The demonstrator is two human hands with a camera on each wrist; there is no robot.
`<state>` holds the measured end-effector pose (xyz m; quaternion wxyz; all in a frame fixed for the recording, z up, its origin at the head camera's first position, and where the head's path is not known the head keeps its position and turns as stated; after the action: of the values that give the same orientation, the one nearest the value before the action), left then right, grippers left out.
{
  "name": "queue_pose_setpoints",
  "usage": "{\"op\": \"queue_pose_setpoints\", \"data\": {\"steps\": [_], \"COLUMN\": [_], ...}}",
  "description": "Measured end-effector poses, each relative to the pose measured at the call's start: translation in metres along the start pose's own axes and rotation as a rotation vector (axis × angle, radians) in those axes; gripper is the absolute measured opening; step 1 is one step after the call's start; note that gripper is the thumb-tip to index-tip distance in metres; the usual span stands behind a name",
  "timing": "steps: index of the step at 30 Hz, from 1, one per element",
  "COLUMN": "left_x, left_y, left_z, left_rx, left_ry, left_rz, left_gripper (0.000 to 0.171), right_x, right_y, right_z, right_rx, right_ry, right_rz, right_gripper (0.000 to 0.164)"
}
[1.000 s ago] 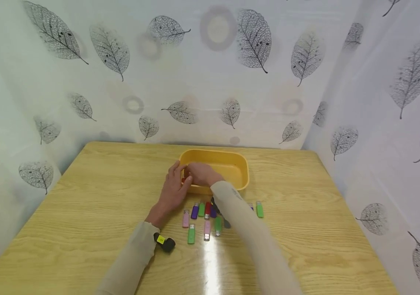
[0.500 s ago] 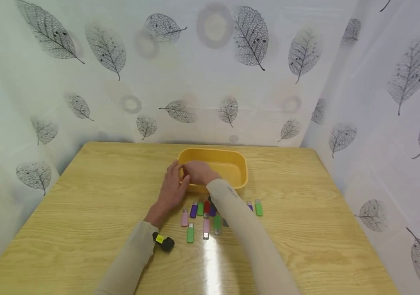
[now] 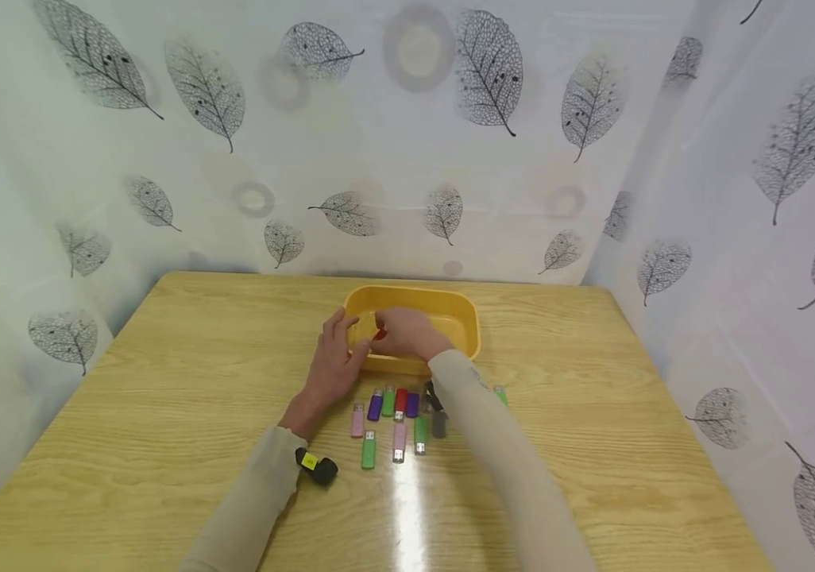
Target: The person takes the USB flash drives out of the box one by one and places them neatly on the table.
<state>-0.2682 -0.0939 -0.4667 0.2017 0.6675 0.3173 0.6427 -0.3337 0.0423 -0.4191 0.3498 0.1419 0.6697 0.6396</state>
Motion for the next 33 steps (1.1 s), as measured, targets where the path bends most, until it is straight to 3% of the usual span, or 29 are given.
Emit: {"op": "queue_pose_setpoints", "data": {"steps": [9,21,33], "left_x": [-0.001,-0.003,-0.001], "left_y": [-0.002,-0.001,0.0], "left_z": [0.001,0.0,0.001], "left_rx": [-0.008,0.006,-0.007], "left_ry": [-0.003,-0.026,-0.018], "left_rz": [-0.013,0.019,0.028], "left_gripper": [0.053,0.054,0.054], "right_x": [-0.014,-0.02,-0.033], "right_y": [0.022,0.019,0.011], "right_z": [0.047,0.11,0.154], "right_rx": [0.152,0.177,0.198], "right_ry": [0.049,0.002,0.043], "right_rz": [-0.1,-0.009,0.059], "right_gripper": [0.033,0.035,0.043]}}
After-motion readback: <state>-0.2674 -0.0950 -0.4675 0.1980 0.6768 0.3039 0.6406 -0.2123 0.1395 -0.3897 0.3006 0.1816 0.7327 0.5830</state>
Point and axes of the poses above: each hand's wrist, its own z-axis away from the middle knuckle, its own y-axis out of the back of the hand, x = y × z, the point moved 4 cm from there along -z, towards the middle knuckle, and after that the axes turned 14 degrees about y, right-handed, at the moved point
